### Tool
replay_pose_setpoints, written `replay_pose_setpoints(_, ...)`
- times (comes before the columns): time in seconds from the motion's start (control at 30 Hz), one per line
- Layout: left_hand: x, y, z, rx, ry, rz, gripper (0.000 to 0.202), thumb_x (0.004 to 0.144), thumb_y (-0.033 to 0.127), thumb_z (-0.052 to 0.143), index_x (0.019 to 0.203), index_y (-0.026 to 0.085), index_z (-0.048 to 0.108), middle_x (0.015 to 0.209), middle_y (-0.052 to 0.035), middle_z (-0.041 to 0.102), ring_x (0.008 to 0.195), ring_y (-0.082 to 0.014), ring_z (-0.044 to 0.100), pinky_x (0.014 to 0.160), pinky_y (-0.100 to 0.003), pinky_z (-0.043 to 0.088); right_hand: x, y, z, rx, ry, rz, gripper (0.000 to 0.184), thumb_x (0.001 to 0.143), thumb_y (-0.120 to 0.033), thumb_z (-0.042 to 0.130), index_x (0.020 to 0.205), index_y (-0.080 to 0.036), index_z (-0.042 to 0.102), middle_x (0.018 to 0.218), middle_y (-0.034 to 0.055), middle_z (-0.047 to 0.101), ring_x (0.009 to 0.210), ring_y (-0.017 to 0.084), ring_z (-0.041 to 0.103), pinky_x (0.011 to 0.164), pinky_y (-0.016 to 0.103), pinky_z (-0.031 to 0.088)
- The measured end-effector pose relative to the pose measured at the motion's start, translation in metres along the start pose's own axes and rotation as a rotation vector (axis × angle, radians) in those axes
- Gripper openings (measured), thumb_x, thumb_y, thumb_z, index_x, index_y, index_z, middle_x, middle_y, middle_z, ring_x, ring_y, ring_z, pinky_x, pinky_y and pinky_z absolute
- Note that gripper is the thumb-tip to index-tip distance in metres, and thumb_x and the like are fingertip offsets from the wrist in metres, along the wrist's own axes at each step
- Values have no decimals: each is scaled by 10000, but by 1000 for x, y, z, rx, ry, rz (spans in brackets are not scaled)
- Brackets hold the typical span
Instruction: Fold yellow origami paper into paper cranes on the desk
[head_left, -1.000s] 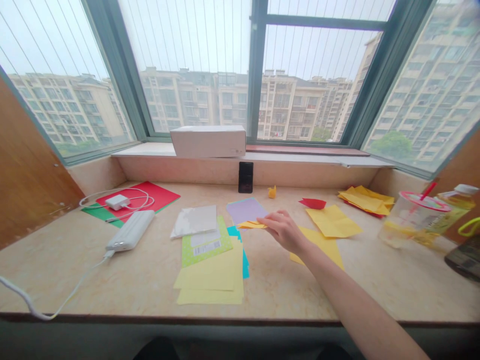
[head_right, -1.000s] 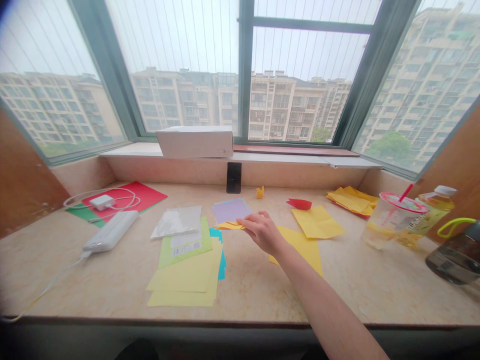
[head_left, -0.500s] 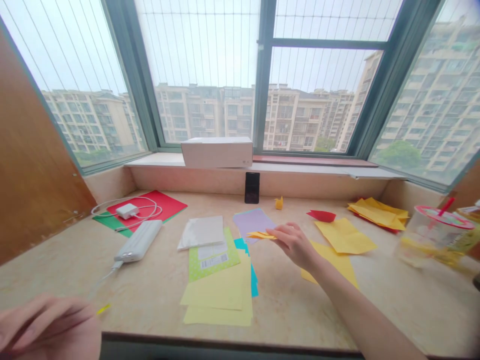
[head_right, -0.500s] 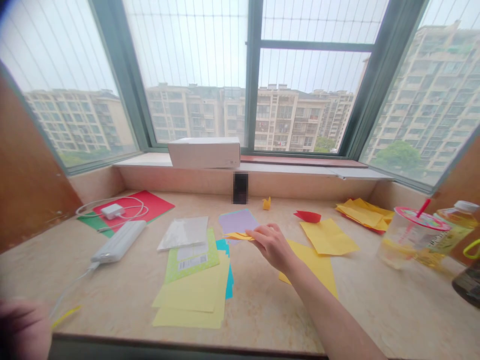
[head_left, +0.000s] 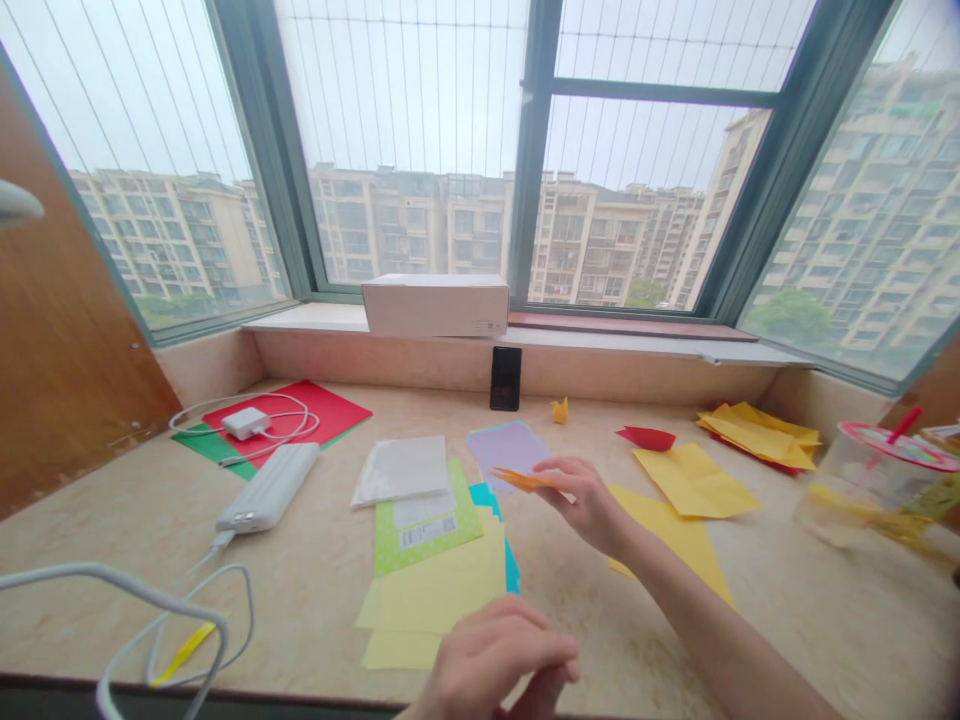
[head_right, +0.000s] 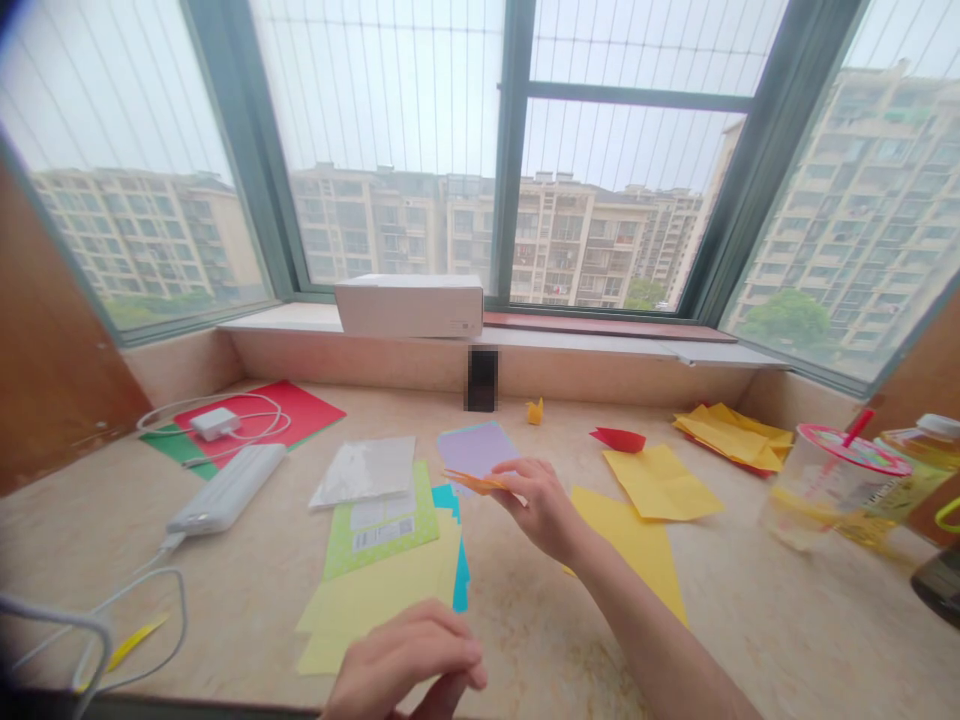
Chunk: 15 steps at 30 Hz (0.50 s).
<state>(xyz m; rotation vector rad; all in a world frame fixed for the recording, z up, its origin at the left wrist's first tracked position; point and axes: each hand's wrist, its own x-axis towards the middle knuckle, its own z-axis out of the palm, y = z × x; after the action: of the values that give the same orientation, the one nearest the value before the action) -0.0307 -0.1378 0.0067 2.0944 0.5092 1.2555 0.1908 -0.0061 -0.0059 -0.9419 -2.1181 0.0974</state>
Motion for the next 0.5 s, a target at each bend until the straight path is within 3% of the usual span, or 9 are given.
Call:
replay_pose_setpoints(0.1, 65, -8, -18, 493, -1, 36, 312, 955, 203, 514, 1240, 210, 641, 1218, -133, 688, 1151, -271, 609, 1009, -454, 478, 1, -2, -3, 45, -66, 7, 156, 947, -254, 616, 993, -270, 764, 1015, 64, 748, 986, 241, 671, 945, 442, 463)
replay_pose_setpoints(0.17, 99, -23, -29, 680, -58, -16, 263, 932, 258, 560, 1146, 171, 686, 1210, -155, 689, 1143, -319, 606, 988, -498, 473, 4, -6, -8, 129, -133, 46, 177, 950, -263, 605, 896, -229, 770, 895, 63, 752, 880, 220, 675, 870, 384, 490)
replay_pose_setpoints(0.2, 110, -33, -32, 684, -136, -79, 244, 927, 289, 575, 1089, 164, 709, 1098, -139, 729, 1046, -309, 647, 925, -465, 505, 6, -9, -12, 185, -176, 78, 212, 956, -275, 593, 854, -214, 769, 844, 58, 751, 828, 209, 671, 818, 351, 499)
replay_pose_setpoints(0.33, 118, -70, -39, 392, -298, -340, 282, 941, 355, 555, 907, 166, 761, 781, -65, 742, 738, -207, 682, 654, -273, 506, 10, -20, -25, 448, -297, 261, 237, 945, -364, 601, 894, -213, 777, 890, 33, 769, 841, 217, 680, 750, 304, 516)
replay_pose_setpoints(0.5, 101, -89, -40, -28, -190, -547, 352, 885, 454, 622, 917, 125, 742, 717, -56, 713, 561, -151, 636, 520, -231, 456, 7, -21, -25, 530, -290, 392, 168, 896, -333, 664, 935, -221, 783, 919, 34, 785, 902, 247, 708, 814, 347, 542)
